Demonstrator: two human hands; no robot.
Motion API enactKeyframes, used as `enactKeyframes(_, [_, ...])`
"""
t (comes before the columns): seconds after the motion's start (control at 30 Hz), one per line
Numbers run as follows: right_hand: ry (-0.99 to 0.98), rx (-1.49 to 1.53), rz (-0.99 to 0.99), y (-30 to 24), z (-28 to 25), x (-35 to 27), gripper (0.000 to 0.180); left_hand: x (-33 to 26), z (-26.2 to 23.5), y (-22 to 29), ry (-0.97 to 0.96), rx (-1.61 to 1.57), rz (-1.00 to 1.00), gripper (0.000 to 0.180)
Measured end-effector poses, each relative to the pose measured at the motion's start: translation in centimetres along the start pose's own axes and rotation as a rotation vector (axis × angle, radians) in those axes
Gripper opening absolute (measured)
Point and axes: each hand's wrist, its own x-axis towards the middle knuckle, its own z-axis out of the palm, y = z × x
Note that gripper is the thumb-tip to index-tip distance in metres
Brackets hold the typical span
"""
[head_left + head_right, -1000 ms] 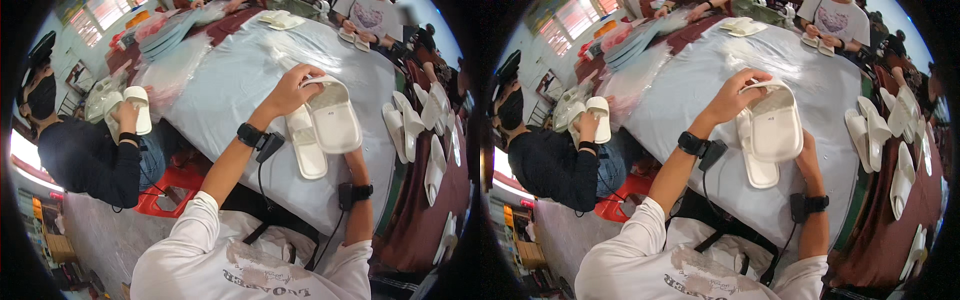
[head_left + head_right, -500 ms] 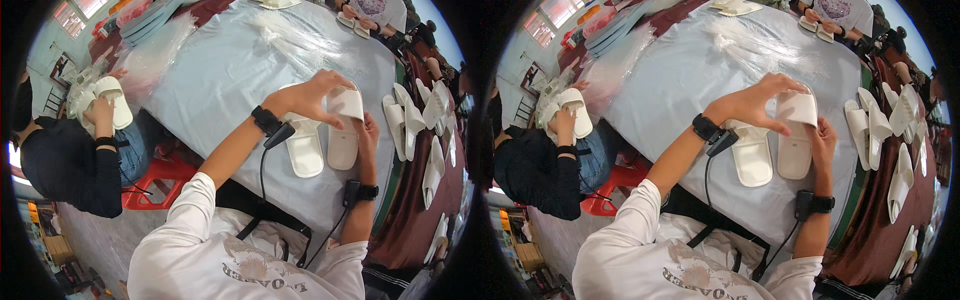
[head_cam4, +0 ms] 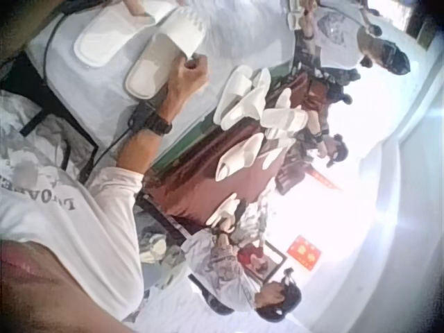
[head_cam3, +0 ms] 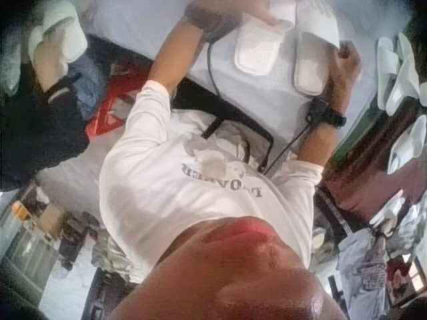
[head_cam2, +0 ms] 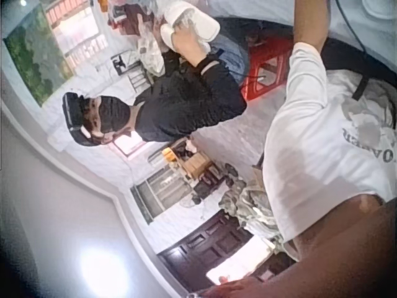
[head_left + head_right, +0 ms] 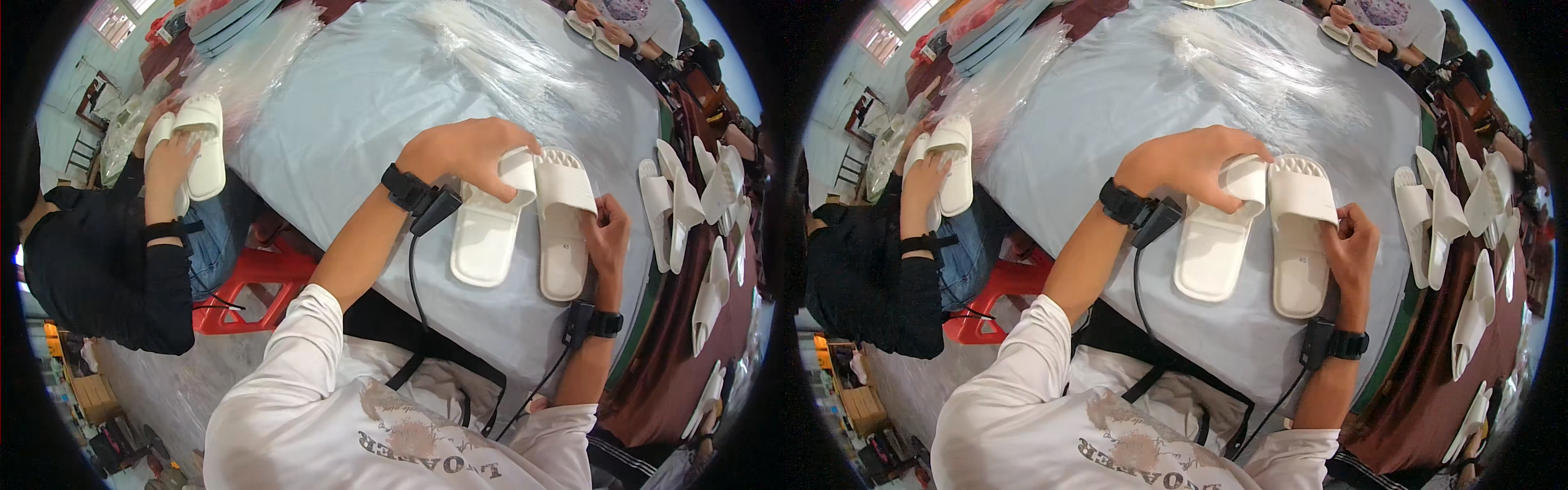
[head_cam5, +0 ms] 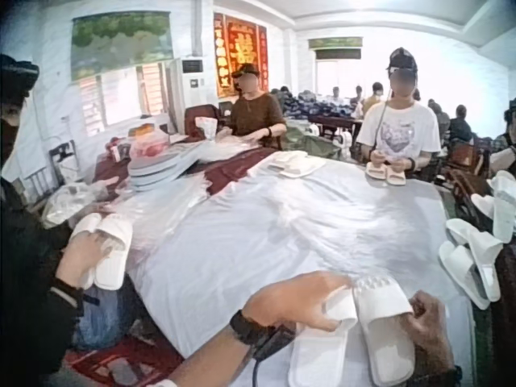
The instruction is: Checking slippers and attaching size labels in a shoe manufacturing facility.
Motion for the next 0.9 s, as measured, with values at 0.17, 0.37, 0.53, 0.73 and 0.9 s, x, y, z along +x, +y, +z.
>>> enactKeyframes(0.17, [-0.078, -0.042, -0.029, -2.0, -0.7, -0.9, 0.05, 0.2, 0.9, -1.5, 0.075, 0.113, 0.116, 0.066])
enactKeyframes(0.37, [-0.039, 0.237, -0.146, -2.4, -0.3, -0.4, 0.082, 0.3, 1.2, -0.8, 0.072, 0.011, 0.134, 0.066])
enactKeyframes(0.53, [-0.062, 0.068, -0.333, -1.3, 0.1, -0.5, 0.07, 0.9, 1.6, 0.4, -0.04, -0.251, -0.008, 0.08])
enactKeyframes(0.73, [-0.048, 0.254, -0.242, -1.1, 0.2, -0.2, 0.054, 1.0, 1.5, 1.1, 0.045, -0.166, 0.015, 0.069])
enactKeyframes(0.9, [-0.005, 0.498, -0.006, -1.2, 0.9, -0.2, 0.048, 1.1, 1.3, 1.0, 0.075, -0.191, -0.086, 0.043])
